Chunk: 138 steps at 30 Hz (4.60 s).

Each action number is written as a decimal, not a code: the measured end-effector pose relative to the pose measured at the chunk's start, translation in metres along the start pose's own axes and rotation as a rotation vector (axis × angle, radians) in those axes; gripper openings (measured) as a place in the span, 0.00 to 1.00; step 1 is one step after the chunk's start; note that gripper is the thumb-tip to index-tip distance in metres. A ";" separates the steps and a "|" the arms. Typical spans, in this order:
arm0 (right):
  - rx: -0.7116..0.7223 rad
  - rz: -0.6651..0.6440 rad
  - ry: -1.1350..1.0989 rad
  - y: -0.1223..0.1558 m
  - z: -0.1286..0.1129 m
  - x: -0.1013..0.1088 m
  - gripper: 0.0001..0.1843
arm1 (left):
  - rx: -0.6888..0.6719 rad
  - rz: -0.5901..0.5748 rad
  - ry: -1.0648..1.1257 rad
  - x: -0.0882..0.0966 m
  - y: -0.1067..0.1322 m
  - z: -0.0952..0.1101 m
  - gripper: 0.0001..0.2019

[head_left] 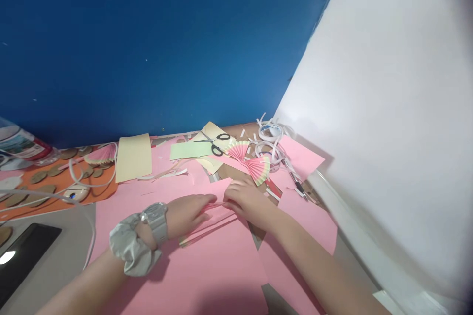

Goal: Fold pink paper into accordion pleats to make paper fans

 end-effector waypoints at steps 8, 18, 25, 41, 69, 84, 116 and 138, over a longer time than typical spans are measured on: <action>0.022 -0.042 0.036 0.000 0.000 0.003 0.09 | 0.005 0.029 -0.059 0.009 0.025 -0.017 0.15; 0.072 -0.072 0.042 0.007 0.007 -0.001 0.10 | -0.106 0.289 -0.141 0.013 0.041 -0.022 0.12; 0.058 -0.094 0.072 0.021 0.013 0.003 0.11 | -0.139 0.319 -0.150 0.009 0.055 -0.023 0.12; 0.033 -0.040 0.117 0.060 0.011 0.004 0.21 | -0.006 0.373 -0.172 -0.008 0.088 -0.027 0.19; -0.097 0.024 -0.162 0.040 0.031 0.009 0.07 | -0.002 0.297 0.116 0.016 0.072 -0.024 0.21; -0.414 0.092 -0.809 0.016 0.036 -0.001 0.14 | 0.217 0.321 0.927 0.002 0.080 -0.053 0.37; -0.536 0.380 -1.241 0.009 0.068 -0.025 0.17 | 0.469 0.551 1.053 -0.011 0.046 -0.063 0.11; -0.561 0.240 -1.207 0.012 0.063 -0.025 0.04 | 0.453 0.460 1.081 -0.014 0.045 -0.069 0.12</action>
Point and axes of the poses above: each hand's wrist, its own y-axis away from the middle knuckle, its own x-axis out of the back of the hand, z = x × y, the point moved 9 cm from there along -y, towards the middle knuckle, and after that the axes turned 7 degrees about -y, right-handed, at the moved point
